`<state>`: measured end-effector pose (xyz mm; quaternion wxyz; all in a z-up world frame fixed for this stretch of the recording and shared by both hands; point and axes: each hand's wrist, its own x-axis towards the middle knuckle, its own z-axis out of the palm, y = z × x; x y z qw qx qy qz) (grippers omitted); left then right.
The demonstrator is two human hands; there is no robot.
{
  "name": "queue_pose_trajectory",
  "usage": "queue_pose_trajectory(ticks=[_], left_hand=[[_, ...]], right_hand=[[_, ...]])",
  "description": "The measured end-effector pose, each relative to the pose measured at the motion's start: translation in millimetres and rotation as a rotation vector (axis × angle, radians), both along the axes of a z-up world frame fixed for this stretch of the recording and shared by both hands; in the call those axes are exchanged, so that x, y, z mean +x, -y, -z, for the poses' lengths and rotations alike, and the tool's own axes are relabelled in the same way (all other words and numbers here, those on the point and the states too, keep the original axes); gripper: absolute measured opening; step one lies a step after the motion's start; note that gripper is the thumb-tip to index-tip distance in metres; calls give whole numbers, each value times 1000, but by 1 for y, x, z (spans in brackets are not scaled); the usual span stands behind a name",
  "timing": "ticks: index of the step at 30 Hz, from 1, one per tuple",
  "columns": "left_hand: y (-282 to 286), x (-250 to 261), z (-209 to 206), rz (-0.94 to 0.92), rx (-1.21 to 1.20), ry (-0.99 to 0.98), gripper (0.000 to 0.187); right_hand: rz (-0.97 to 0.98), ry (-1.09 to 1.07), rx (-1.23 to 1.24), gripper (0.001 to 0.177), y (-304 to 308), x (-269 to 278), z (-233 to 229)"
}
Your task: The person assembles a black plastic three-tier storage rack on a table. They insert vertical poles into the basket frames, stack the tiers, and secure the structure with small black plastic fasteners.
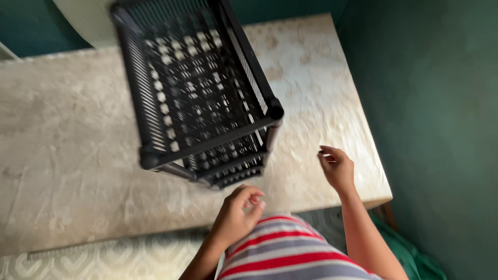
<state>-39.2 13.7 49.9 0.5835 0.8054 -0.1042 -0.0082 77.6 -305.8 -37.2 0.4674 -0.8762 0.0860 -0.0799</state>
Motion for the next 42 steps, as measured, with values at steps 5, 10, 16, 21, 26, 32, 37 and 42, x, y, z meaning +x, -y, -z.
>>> queue_pose_trajectory(ticks=[5, 10, 16, 21, 26, 32, 37, 42], left_hand=[[-2, 16, -126, 43, 120, 735, 21], [8, 40, -187, -296, 442, 1188, 25], [7, 52, -211, -513, 709, 1070, 36], [9, 56, -210, -543, 654, 1083, 29], [9, 57, -208, -551, 647, 1084, 27], [9, 55, -210, -546, 638, 1083, 28], [9, 53, -210, -521, 633, 1069, 29], [8, 54, -210, -514, 633, 1067, 30]], right_hand=[[-412, 354, 419, 27, -58, 19, -140], [-594, 667, 199, 22, -82, 17, -274], [-924, 755, -299, 22, -105, 17, -370], [-1075, 586, -329, 21, -112, 24, -394], [-1132, 627, -407, 21, -121, 23, -403], [-1139, 684, -486, 18, -130, 22, -408], [-1041, 600, -517, 20, -134, 20, -407], [-1026, 591, -454, 23, -134, 23, -404]])
